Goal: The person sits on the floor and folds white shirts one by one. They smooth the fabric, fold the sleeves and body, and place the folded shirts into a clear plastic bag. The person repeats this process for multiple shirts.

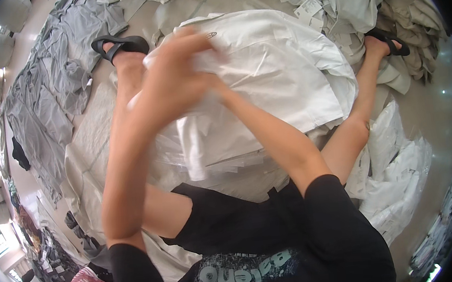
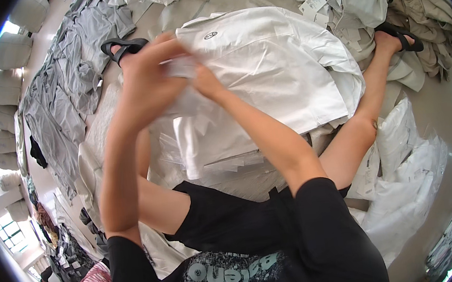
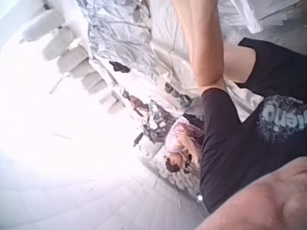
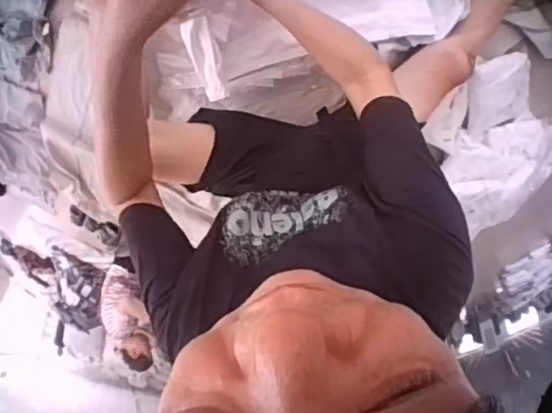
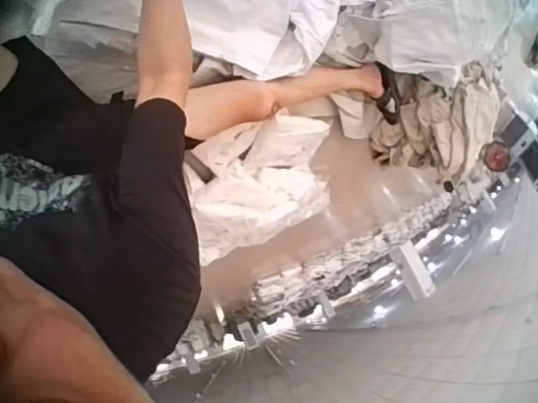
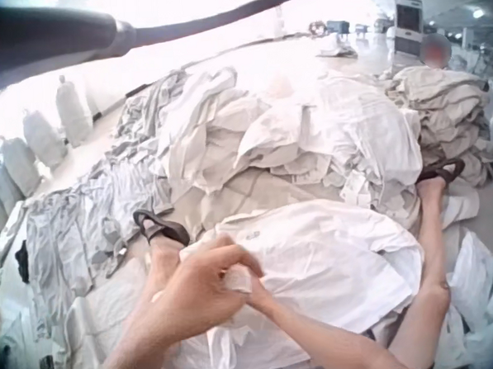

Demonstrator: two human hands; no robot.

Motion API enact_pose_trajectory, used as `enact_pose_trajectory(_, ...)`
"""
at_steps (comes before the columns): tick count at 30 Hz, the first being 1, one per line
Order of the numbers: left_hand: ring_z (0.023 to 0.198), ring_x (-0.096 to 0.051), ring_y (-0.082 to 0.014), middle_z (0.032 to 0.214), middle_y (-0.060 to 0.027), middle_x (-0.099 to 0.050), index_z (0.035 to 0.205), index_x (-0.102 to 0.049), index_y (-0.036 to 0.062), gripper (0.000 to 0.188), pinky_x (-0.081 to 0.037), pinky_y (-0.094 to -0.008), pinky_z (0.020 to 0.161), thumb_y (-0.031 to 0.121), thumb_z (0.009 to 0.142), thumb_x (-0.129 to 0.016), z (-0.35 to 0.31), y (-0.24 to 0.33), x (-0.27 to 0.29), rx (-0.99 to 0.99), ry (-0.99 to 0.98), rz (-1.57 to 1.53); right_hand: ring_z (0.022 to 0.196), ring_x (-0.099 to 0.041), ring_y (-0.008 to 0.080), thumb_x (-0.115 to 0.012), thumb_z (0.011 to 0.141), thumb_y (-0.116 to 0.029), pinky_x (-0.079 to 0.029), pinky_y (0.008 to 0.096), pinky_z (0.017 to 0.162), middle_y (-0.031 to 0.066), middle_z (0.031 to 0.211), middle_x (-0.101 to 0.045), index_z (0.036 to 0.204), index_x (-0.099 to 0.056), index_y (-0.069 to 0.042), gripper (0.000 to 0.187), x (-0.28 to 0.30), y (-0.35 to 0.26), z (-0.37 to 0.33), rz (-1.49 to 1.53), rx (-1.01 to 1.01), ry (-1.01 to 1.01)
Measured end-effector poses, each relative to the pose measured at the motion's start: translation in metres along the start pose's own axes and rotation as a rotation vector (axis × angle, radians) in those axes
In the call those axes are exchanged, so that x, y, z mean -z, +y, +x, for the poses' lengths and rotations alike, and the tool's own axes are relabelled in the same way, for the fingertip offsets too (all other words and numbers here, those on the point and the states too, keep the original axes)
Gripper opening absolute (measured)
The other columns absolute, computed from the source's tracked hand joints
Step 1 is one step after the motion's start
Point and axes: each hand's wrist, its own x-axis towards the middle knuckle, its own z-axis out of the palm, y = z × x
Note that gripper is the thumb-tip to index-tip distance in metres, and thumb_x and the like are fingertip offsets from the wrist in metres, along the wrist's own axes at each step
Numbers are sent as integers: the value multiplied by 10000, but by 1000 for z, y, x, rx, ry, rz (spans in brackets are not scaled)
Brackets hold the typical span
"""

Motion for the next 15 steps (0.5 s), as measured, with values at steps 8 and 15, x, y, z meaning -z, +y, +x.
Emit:
enact_pose_trajectory(8,1598,-354,-397,1718,-193,-371,1619,-506,197,930,-383,-499,1263,251,795,-934,-34,-35,-52,-62,-241,-108,1212,-705,246,-618,1099,-473,-563,394,1059,164,1304,-744,1392,-635,41,592,148,-76,-229,1226,-148,401)
enact_pose_trajectory(15,828,-712,-408,815,-174,-709,1009,-644,45,512,-550,-506,746,478,856,-871,-171,-101,-117,420,-314,360,1382,-577,361,-791,988,-433,-494,447,1143,246,1620,-430,1710,-257,-86,962,98,-78,-280,286,-275,669)
